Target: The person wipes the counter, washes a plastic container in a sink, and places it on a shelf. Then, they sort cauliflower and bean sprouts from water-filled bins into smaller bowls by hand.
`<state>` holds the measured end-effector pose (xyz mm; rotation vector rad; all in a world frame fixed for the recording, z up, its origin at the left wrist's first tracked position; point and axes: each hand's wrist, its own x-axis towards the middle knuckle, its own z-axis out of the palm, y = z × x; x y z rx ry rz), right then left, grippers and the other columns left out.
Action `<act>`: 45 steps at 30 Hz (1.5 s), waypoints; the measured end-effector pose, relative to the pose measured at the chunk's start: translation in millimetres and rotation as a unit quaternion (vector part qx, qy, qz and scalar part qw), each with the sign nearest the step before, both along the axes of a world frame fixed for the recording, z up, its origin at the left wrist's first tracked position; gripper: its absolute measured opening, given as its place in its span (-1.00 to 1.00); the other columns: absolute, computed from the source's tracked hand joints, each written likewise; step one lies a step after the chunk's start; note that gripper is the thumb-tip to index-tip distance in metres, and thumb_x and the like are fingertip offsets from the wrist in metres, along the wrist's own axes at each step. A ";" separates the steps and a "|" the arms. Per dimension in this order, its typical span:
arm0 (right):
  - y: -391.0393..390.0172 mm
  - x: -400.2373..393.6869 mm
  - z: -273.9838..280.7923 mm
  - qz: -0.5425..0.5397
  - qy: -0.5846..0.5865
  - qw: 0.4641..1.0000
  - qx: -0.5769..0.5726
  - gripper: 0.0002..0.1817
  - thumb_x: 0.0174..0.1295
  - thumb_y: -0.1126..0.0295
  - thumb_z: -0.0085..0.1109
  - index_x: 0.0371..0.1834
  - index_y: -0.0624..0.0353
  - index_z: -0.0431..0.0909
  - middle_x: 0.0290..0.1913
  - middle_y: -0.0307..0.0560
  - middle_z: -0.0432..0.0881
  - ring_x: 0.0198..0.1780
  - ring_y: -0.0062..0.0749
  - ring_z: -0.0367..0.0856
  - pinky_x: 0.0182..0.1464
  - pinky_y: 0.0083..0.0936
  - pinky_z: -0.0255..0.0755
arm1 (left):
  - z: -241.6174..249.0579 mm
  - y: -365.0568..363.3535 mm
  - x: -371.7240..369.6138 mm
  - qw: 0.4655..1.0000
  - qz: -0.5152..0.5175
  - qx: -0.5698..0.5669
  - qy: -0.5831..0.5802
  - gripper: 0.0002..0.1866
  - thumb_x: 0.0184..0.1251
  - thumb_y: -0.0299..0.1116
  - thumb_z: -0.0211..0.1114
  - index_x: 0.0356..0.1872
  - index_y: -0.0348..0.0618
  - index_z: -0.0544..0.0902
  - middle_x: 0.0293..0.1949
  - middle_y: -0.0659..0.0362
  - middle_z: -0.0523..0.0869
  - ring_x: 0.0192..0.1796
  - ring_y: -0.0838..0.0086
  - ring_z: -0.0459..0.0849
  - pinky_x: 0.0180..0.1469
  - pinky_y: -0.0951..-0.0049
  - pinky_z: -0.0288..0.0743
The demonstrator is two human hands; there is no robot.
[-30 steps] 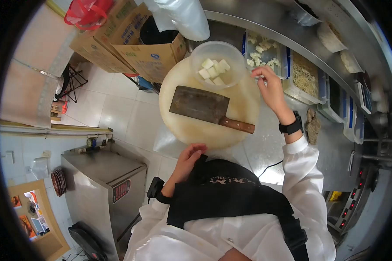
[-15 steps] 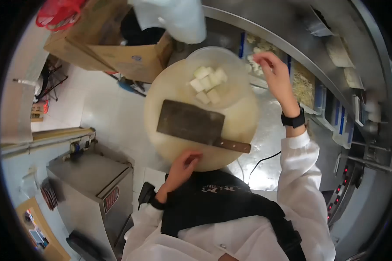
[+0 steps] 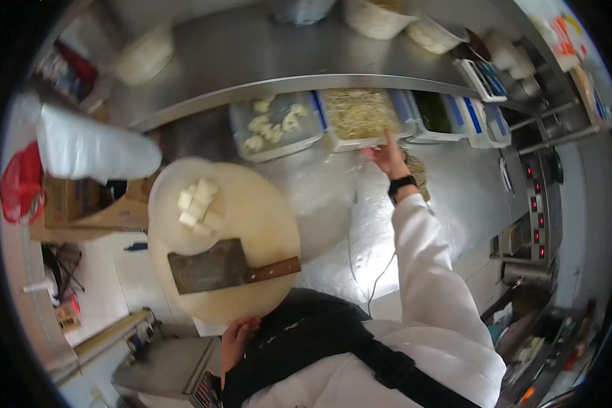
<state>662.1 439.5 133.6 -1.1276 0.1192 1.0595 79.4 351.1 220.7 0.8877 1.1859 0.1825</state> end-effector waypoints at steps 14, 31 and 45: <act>13.0 13.4 -30.9 -0.116 0.081 0.990 0.010 -0.77 0.05 0.34 -0.02 -0.20 0.08 0.33 -0.18 0.02 0.41 -0.13 -0.07 0.44 -0.19 -0.11 0.48 | 10.1 -28.5 71.0 0.998 -0.005 0.036 0.052 -0.71 0.37 -0.35 0.01 0.03 -0.26 0.43 -0.04 0.02 0.58 -0.01 0.40 0.56 0.05 0.40 0.41; -5.9 38.9 -43.7 -0.139 0.118 0.982 0.038 -0.89 0.00 0.41 -0.02 -0.42 0.09 0.29 -0.27 -0.02 0.30 -0.27 -0.18 0.32 -0.09 -0.10 0.44 | 15.4 -50.0 71.1 0.996 0.084 -0.007 0.032 -0.64 0.36 -0.34 -0.01 0.07 -0.36 0.40 -0.02 0.02 0.58 0.03 0.40 0.53 0.07 0.50 0.36; -28.1 34.5 -25.9 -0.002 0.125 0.986 0.114 -0.51 0.09 0.21 0.14 0.01 0.25 0.28 -0.04 0.22 0.39 -0.06 0.02 0.48 -0.03 -0.24 0.50 | -53.8 -35.4 74.4 0.908 0.321 -0.080 -0.257 -0.34 0.34 0.04 -0.04 0.23 -0.33 0.17 0.19 -0.08 0.34 0.24 0.14 0.33 0.30 0.18 0.20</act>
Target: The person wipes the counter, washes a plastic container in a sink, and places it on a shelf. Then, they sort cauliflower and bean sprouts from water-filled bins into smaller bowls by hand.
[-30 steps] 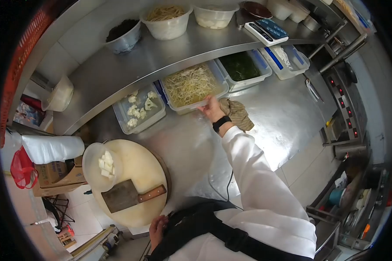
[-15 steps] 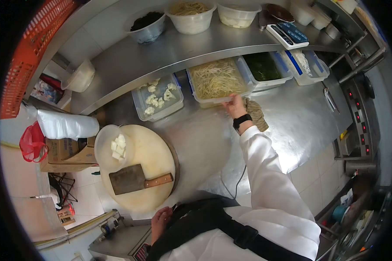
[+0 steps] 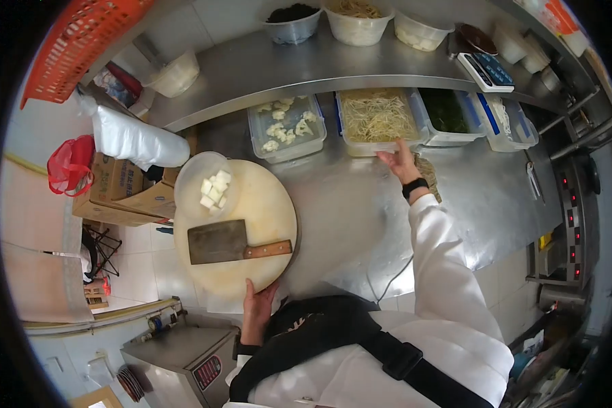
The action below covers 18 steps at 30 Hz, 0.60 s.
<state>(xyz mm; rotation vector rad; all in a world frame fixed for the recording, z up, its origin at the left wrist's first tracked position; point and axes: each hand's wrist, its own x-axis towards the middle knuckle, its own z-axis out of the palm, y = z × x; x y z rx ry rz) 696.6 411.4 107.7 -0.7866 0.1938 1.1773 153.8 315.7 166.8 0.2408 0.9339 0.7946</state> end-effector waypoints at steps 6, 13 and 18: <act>-107.8 -21.8 30.5 -0.012 -0.142 0.986 -0.081 -0.61 0.28 0.20 -0.10 -0.02 0.31 0.27 -0.15 0.19 0.51 -0.07 -0.11 0.54 -0.07 -0.38 0.51 | -10.4 2.3 -1.9 0.992 0.009 0.118 -0.033 -0.39 0.37 -0.02 -0.06 0.31 -0.13 0.07 0.28 0.01 0.22 0.31 0.10 0.19 0.33 0.01 0.09; -225.9 61.7 35.3 -0.105 -0.130 0.977 -0.129 -0.70 0.27 0.35 -0.23 -0.04 0.32 0.21 -0.16 0.23 0.50 -0.17 -0.13 0.58 -0.16 -0.42 0.54 | -29.2 -9.7 3.5 0.990 0.077 0.118 0.005 -0.39 0.35 0.03 -0.03 0.26 -0.19 0.19 0.19 0.06 0.36 0.22 0.21 0.33 0.24 0.20 0.24; -246.7 153.5 45.7 -0.166 -0.160 0.968 -0.102 -0.69 0.25 0.34 -0.15 -0.03 0.31 0.24 -0.17 0.23 0.50 -0.22 -0.12 0.58 -0.15 -0.38 0.52 | -42.7 -12.2 -8.3 0.994 0.090 0.034 0.056 -0.40 0.30 0.07 0.01 0.15 -0.23 0.28 0.10 0.04 0.41 0.16 0.28 0.38 0.16 0.34 0.32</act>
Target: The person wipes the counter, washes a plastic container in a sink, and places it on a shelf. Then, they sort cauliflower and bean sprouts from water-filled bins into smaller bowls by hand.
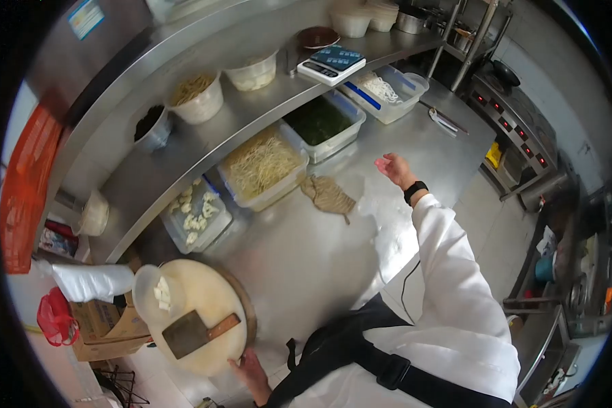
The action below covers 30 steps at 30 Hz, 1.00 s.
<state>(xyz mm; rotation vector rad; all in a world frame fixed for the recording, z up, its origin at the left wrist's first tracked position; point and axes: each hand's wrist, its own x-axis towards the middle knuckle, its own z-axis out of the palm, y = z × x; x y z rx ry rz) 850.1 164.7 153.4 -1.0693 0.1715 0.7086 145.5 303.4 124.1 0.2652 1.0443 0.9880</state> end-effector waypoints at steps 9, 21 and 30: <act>17.2 220.5 -4.2 -0.039 0.012 0.997 -0.067 -0.31 0.10 0.10 0.12 0.13 0.36 0.08 -0.08 0.26 0.43 -0.19 0.03 0.55 -0.24 -0.25 0.52 | 5.7 -46.8 139.1 0.978 -0.033 -0.102 0.177 -0.47 0.30 -0.11 0.00 0.19 -0.23 0.26 0.13 -0.01 0.41 0.19 0.26 0.37 0.23 0.28 0.20; 42.2 333.1 -45.9 -0.101 0.009 0.994 -0.036 -0.52 0.13 0.39 -0.09 0.10 0.39 0.11 0.08 0.19 0.17 0.03 0.23 0.31 -0.27 0.31 0.45 | 94.8 -79.6 353.9 0.937 -0.304 -0.096 0.140 -0.41 0.27 -0.10 0.06 0.21 -0.27 0.24 0.15 0.02 0.41 0.21 0.28 0.35 0.24 0.31 0.12; 104.0 228.3 -1.0 0.281 -0.161 0.928 -0.186 -0.21 0.16 -0.08 0.04 0.29 0.26 0.07 0.09 0.08 0.34 0.03 -0.07 0.40 -0.05 -0.06 0.39 | 93.9 -102.4 359.6 0.953 -0.235 -0.109 0.157 -0.43 0.24 -0.15 0.09 0.19 -0.29 0.26 0.13 0.00 0.44 0.17 0.30 0.40 0.20 0.33 0.20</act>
